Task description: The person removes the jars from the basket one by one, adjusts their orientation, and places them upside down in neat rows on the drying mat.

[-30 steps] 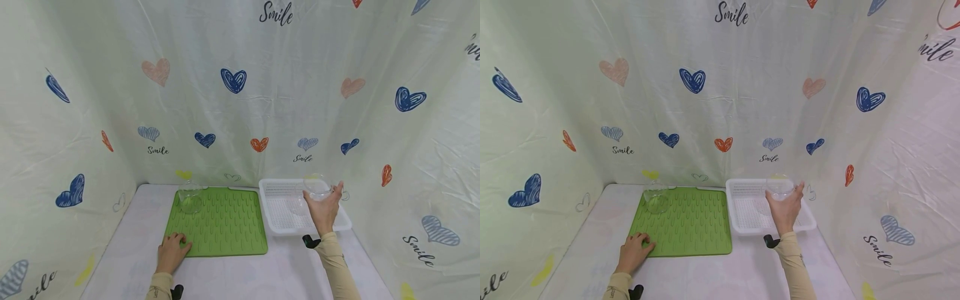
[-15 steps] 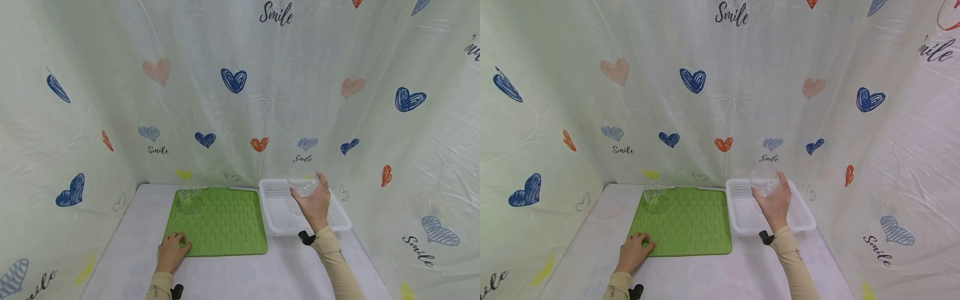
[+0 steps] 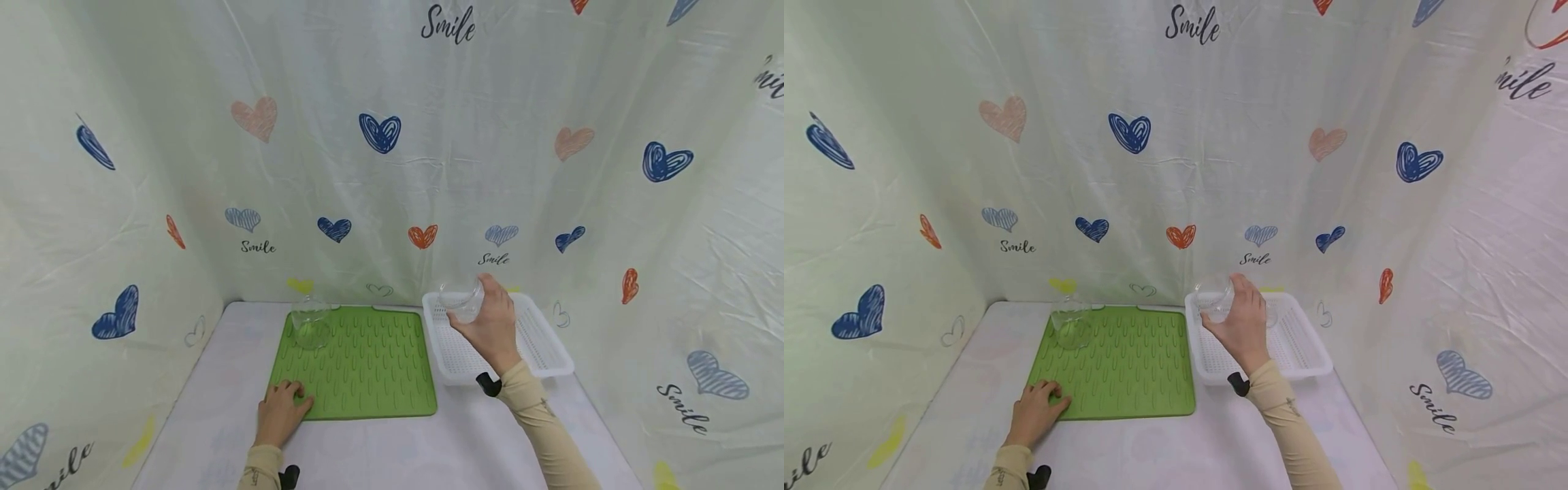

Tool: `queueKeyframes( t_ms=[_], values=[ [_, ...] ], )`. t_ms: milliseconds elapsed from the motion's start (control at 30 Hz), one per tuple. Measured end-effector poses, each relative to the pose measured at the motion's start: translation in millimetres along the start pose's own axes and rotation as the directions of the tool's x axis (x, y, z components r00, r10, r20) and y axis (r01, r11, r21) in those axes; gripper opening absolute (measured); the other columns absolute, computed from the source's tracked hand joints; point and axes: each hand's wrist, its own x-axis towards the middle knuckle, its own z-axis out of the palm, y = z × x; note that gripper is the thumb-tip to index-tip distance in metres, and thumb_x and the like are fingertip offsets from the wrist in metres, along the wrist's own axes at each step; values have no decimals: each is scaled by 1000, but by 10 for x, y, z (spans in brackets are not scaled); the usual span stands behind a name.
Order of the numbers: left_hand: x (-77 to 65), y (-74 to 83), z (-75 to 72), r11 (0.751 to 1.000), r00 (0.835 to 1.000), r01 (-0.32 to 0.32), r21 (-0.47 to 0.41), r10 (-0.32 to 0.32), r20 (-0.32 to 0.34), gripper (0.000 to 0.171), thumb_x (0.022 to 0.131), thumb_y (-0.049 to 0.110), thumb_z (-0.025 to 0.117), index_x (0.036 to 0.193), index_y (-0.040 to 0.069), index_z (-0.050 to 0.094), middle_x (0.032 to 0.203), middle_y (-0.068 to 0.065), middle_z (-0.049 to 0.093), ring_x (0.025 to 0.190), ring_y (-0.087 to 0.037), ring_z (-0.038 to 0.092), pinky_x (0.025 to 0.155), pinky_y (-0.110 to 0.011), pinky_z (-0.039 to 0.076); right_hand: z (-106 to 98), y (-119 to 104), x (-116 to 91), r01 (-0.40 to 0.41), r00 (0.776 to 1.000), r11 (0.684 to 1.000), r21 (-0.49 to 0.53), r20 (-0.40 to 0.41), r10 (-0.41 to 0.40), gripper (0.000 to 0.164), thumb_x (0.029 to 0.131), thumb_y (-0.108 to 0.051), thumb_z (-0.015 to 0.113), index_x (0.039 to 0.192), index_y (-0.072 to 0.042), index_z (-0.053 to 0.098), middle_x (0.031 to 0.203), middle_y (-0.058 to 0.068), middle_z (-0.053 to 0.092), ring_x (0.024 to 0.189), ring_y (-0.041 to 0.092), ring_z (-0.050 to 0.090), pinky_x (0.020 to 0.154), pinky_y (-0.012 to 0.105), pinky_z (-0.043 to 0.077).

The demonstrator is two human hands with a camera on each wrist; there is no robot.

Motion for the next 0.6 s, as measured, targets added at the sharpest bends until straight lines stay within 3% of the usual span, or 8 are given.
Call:
queueKeyframes(
  t_ms=[300,600],
  values=[
    [-6,2,-21,1000,1000,-13,-6,13,0,29,83,42,70,84,15,61,101,-11,62,99,-36,51,73,-60,47,60,-215,50,229,972,969,-95,84,-221,94,59,-43,81,133,0,44,130,19,52,115,39,52,97,54,44],
    [-10,27,-40,1000,1000,-15,-4,15,1,29,84,42,70,85,14,61,100,-10,62,101,-36,52,74,-58,47,104,-409,58,333,932,931,-149,203,-300,94,56,-40,85,133,-3,46,133,18,53,121,36,51,101,53,43]
  ],
)
